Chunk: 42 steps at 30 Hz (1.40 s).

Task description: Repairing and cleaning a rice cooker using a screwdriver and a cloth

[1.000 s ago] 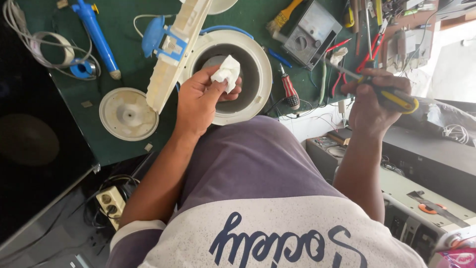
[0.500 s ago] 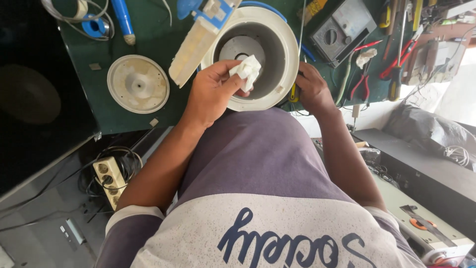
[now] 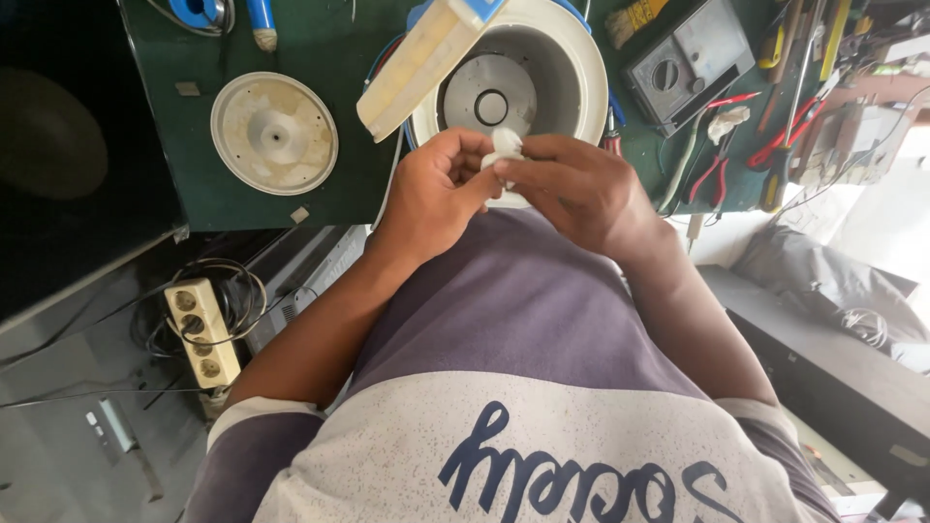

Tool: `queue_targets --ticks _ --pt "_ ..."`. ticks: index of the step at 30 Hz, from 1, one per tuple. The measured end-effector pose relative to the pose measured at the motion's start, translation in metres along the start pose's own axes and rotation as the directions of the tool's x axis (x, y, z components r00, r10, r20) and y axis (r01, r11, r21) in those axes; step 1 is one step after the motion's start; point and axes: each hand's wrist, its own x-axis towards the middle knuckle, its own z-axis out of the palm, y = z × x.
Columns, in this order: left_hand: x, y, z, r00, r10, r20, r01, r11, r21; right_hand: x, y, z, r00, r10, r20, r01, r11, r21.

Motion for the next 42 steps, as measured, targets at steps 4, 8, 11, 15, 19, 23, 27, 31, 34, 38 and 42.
queue_targets --ticks 4,8,11,15,19,23,27,31,34,38,42 --pt "-0.011 -0.004 -0.02 1.0 0.008 0.03 -0.002 0.981 -0.195 0.013 0.015 -0.03 0.994 0.11 -0.004 -0.11 0.994 -0.012" --pt "-0.022 -0.026 -0.048 0.952 0.295 -0.081 -0.264 0.926 0.269 0.007 0.048 -0.086 0.994 0.086 0.06 -0.065 0.954 -0.291" --pt "-0.022 -0.031 -0.056 0.862 0.506 0.015 -0.435 0.724 0.536 0.012 0.042 -0.099 0.963 0.07 0.259 0.024 0.938 -0.345" --pt "-0.022 -0.032 -0.054 0.857 0.514 0.038 -0.43 0.672 0.603 0.018 0.04 -0.074 0.87 -0.102 0.482 0.29 0.897 -0.334" --pt "-0.021 -0.037 -0.056 0.86 0.51 -0.008 -0.392 0.672 0.628 -0.001 0.043 -0.055 0.884 -0.016 0.466 0.192 0.923 -0.333" --pt "-0.018 -0.043 -0.058 0.877 0.48 -0.006 -0.37 0.684 0.628 0.004 0.038 -0.066 0.882 0.004 0.472 0.138 0.954 -0.267" --pt "-0.019 -0.047 -0.059 0.906 0.422 -0.027 -0.319 0.723 0.613 -0.01 0.044 -0.062 0.887 0.011 0.462 0.112 0.965 -0.238" --pt "-0.014 -0.05 -0.059 0.945 0.32 -0.064 -0.225 0.781 0.583 -0.01 0.048 -0.06 0.903 0.027 0.428 0.074 0.973 -0.217" --pt "-0.012 -0.055 -0.058 0.944 0.31 -0.111 -0.182 0.771 0.61 -0.013 0.06 -0.063 0.929 0.035 0.368 0.139 0.889 -0.436" --pt "-0.012 -0.056 -0.059 0.97 0.134 -0.201 -0.006 0.843 0.538 0.004 0.057 -0.041 0.971 0.056 0.233 0.027 0.94 -0.34" --pt "-0.01 -0.052 -0.057 0.972 0.075 -0.224 0.046 0.872 0.488 0.035 0.056 -0.003 0.981 0.123 0.153 -0.079 0.961 -0.265"
